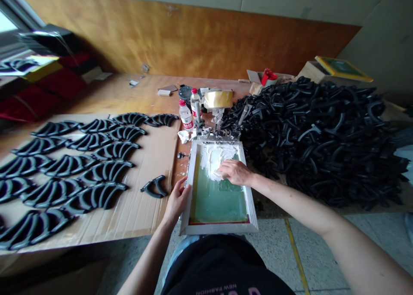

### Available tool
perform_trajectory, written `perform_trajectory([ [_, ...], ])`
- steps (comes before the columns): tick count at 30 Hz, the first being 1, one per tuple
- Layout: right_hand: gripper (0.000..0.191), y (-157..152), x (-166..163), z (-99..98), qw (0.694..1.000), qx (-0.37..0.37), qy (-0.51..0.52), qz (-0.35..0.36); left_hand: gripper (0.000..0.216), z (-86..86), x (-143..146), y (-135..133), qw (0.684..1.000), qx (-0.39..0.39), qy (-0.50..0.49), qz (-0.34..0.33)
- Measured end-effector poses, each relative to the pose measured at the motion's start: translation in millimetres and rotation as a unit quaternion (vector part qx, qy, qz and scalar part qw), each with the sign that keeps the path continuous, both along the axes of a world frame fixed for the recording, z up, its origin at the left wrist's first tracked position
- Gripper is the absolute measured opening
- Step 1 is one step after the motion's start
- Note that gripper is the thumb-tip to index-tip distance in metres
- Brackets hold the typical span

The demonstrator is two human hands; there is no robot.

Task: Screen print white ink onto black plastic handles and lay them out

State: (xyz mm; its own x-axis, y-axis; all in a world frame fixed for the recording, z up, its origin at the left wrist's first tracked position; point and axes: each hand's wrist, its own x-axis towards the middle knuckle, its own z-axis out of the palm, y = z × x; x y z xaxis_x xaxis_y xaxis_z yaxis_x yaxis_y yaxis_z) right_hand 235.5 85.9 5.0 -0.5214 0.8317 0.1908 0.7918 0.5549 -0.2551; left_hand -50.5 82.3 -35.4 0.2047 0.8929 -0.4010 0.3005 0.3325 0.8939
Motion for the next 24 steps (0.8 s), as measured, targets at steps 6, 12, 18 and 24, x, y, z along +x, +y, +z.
perform_trajectory([
  [6, 0.049, 57, 9, 34.9, 0.982, 0.011, 0.039, -0.186, 0.078, 41.2, -2, 1, 0.999, -0.018, -0.049, 0.003],
  [12, 0.035, 71, 81, 43.5, 0.901, 0.069, 0.119, -0.410, 0.059, 97.5, 6, 22, 0.992, 0.037, -0.114, 0.043],
  [18, 0.018, 9, 81, -16.5, 0.895, -0.051, 0.130, -0.423, 0.051, 130.3, 45, 65, 0.936, 0.147, -0.309, 0.082],
  [24, 0.016, -24, 2, -34.8, 0.967, -0.038, 0.066, -0.244, 0.049, 90.6, 64, 26, 0.957, -0.038, -0.273, 0.086],
])
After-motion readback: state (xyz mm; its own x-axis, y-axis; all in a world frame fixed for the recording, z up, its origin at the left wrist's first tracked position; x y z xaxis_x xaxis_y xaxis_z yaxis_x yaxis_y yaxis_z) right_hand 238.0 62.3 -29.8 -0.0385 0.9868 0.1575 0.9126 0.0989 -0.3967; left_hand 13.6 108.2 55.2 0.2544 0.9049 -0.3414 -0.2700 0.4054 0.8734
